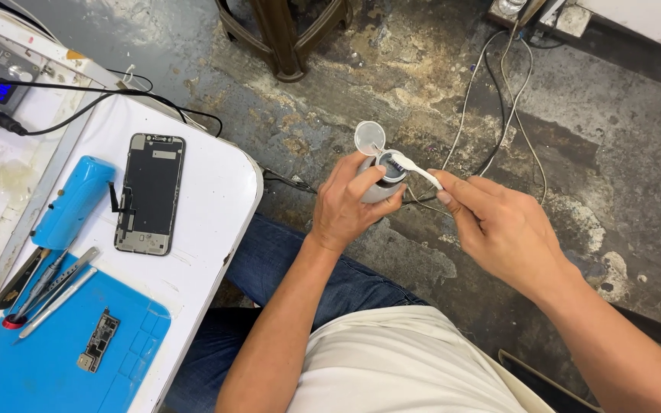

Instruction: The person cleans a small electronic circuit board by applying liquid from a bottle and scrubbing it with a toothbrush. They then wipe the board with a tissue and use a soldering iron to work on specific components.

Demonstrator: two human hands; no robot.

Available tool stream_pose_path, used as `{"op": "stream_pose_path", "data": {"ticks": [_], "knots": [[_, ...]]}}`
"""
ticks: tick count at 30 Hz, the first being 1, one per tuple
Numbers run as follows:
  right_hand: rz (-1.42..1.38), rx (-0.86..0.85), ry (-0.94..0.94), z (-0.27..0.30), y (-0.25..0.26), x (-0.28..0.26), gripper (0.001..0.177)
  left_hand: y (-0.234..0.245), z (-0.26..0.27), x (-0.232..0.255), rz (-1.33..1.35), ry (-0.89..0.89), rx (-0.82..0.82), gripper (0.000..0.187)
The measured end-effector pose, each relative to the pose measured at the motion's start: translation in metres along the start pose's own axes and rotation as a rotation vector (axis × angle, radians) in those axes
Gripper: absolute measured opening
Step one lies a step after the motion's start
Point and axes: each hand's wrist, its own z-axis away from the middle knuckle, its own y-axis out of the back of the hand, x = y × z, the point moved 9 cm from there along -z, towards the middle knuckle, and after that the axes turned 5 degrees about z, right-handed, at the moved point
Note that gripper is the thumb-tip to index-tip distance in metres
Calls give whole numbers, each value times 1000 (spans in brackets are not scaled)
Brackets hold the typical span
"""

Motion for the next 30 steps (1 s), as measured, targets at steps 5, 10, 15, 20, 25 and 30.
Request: {"op": "stream_pose_path", "data": {"ticks": [5,10,15,20,25,30], "knots": [[102,-50,45,5,-5,2,34,-9,0,5,-15,-87,-177,69],[77,-36,54,4,-3,-1,33,-8,-5,6,5,-76,-169,69],[130,-54,26,5,-3,0,35,-10,-6,7,2,-77,-158,65],[127,-39,45,4,-1,-1,37,-10,-9,5,-9,-63,-196,68],[129,-35,65,2,-1,-3,36,-10,-13,7,0,-58,-183,61],[136,-41,52,2,-6,3,35,-14,-11,3,-31,-38,-228,62]]}}
